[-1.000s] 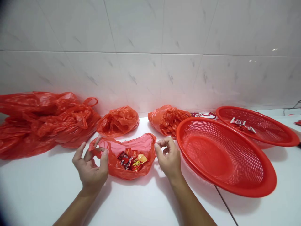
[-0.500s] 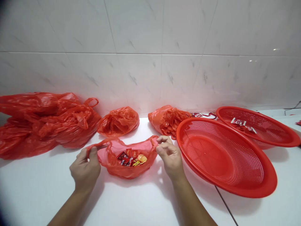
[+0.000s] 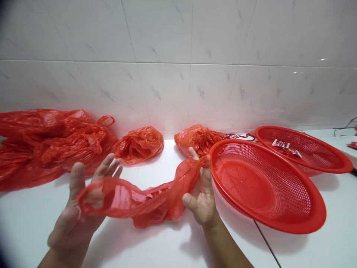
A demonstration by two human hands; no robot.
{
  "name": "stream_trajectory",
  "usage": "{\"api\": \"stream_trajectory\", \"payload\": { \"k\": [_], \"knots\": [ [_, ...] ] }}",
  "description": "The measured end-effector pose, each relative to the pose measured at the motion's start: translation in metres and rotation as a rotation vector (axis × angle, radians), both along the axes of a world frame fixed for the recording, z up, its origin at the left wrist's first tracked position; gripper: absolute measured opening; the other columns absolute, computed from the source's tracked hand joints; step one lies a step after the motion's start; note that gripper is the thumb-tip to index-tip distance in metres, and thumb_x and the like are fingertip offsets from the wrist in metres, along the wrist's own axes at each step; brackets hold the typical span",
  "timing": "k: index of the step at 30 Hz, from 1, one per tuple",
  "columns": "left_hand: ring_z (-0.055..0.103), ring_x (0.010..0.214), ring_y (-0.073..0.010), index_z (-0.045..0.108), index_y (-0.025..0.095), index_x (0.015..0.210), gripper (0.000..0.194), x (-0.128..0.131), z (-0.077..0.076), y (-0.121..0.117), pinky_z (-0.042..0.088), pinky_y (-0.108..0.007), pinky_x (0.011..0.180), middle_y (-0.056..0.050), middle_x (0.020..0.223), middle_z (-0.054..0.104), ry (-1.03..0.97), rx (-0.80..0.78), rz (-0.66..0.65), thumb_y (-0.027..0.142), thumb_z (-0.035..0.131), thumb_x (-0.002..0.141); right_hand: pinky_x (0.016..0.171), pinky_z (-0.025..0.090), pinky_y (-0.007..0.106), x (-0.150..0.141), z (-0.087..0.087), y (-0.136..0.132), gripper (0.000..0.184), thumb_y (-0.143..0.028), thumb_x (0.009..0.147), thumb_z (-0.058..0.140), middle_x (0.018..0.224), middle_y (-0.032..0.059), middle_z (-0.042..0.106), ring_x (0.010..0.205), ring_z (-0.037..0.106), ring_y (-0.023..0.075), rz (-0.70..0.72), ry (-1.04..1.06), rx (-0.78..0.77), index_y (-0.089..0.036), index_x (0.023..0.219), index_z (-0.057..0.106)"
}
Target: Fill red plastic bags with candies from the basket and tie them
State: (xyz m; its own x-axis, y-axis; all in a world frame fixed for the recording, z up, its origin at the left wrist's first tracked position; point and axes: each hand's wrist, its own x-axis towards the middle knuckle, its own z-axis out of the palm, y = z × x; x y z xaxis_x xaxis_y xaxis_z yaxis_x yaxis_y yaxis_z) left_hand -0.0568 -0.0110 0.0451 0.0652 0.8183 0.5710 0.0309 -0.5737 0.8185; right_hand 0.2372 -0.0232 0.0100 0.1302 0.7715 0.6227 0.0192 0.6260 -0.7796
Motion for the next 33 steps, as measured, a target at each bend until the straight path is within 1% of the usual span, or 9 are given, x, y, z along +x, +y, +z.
{"api": "stream_trajectory", "payload": {
  "k": [4, 7, 10, 13, 17, 19, 24, 29, 33],
  "knots": [
    [0.04, 0.159, -0.0354, 0.003, 0.048, 0.172, 0.123, 0.003, -0.008, 0.015, 0.045, -0.062, 0.122, -0.01, 0.171, 0.044, 0.011, -0.103, -0.058, 0.1, 0.057, 0.074, 0.114, 0.051, 0.059, -0.007, -0.002, 0.001, 0.102, -0.062, 0.098, 0.065, 0.15, 0.0115, 0.062, 0.14, 0.061, 0.0309, 0.012, 0.061, 0.003, -0.044, 0.172, -0.005],
    [0.055, 0.146, -0.0447, 0.029, 0.035, 0.171, 0.143, 0.002, -0.027, 0.026, 0.058, -0.062, 0.106, -0.023, 0.16, 0.054, 0.143, -0.283, -0.261, 0.102, 0.071, 0.052, 0.117, 0.046, 0.062, -0.005, -0.002, 0.006, 0.099, -0.048, 0.101, 0.064, 0.135, 0.0109, 0.07, 0.134, 0.064, 0.0302, -0.021, 0.086, -0.003, -0.039, 0.172, -0.005],
    [0.065, 0.135, -0.0465, 0.055, 0.029, 0.158, 0.12, 0.011, -0.046, 0.026, 0.061, -0.062, 0.098, -0.025, 0.142, 0.068, 0.189, -0.457, -0.445, 0.084, 0.089, 0.057, 0.12, 0.042, 0.065, -0.003, -0.004, 0.01, 0.103, -0.038, 0.101, 0.066, 0.121, 0.0084, 0.074, 0.135, 0.064, 0.0306, 0.002, 0.082, 0.009, -0.037, 0.171, -0.01],
    [0.067, 0.132, -0.0453, 0.06, 0.03, 0.153, 0.099, 0.034, -0.055, 0.016, 0.062, -0.061, 0.099, -0.022, 0.144, 0.068, 0.052, -0.589, -0.477, 0.07, 0.091, 0.069, 0.116, 0.047, 0.067, -0.008, -0.009, 0.013, 0.111, -0.031, 0.101, 0.067, 0.114, 0.0054, 0.076, 0.129, 0.069, 0.03, 0.085, 0.06, -0.027, -0.037, 0.169, -0.02],
    [0.07, 0.128, -0.0429, 0.062, 0.023, 0.152, 0.072, 0.061, -0.049, 0.001, 0.058, -0.059, 0.106, -0.021, 0.146, 0.068, -0.251, -0.809, -0.418, 0.057, 0.078, 0.09, 0.11, 0.054, 0.067, -0.017, -0.005, 0.009, 0.111, -0.028, 0.105, 0.065, 0.104, 0.0018, 0.076, 0.109, 0.077, 0.0258, 0.17, 0.146, -0.066, -0.038, 0.168, -0.026],
    [0.07, 0.128, -0.0419, 0.066, 0.018, 0.147, 0.067, 0.062, -0.043, -0.005, 0.055, -0.056, 0.111, -0.02, 0.14, 0.072, -0.451, -0.851, -0.446, 0.056, 0.075, 0.093, 0.108, 0.056, 0.066, -0.019, 0.002, 0.002, 0.107, -0.027, 0.107, 0.061, 0.1, -0.0016, 0.074, 0.096, 0.078, 0.0216, 0.221, 0.246, -0.052, -0.047, 0.166, -0.026],
    [0.076, 0.108, -0.0313, 0.081, 0.018, 0.098, 0.027, 0.053, -0.039, -0.006, 0.054, -0.047, 0.112, -0.009, 0.1, 0.081, -0.655, -0.76, -0.61, 0.044, 0.078, 0.094, 0.093, 0.065, 0.052, -0.027, 0.004, -0.009, 0.102, -0.025, 0.11, 0.058, 0.099, -0.0056, 0.068, 0.066, 0.066, 0.0103, 0.38, 0.376, -0.057, -0.068, 0.159, -0.021],
    [0.065, 0.064, -0.016, 0.059, 0.019, 0.063, 0.047, 0.067, -0.052, -0.002, 0.059, -0.034, 0.088, -0.001, 0.06, 0.064, -0.516, -0.752, -0.565, 0.048, 0.073, 0.097, 0.057, 0.055, 0.028, -0.043, -0.023, 0.001, 0.099, -0.043, 0.109, 0.061, 0.083, -0.0068, 0.057, 0.053, 0.047, 0.0091, 0.453, 0.387, -0.37, -0.05, 0.167, -0.019],
    [0.045, 0.05, -0.0108, 0.052, 0.021, 0.062, 0.042, 0.079, -0.062, -0.003, 0.044, -0.025, 0.059, 0.004, 0.048, 0.051, -0.282, -0.715, -0.316, 0.042, 0.075, 0.09, 0.063, 0.057, 0.032, -0.05, -0.037, 0.003, 0.11, -0.047, 0.098, 0.074, 0.079, -0.0031, 0.06, 0.063, 0.059, 0.0163, 0.452, 0.214, -0.495, -0.031, 0.175, -0.004]
  ]
}}
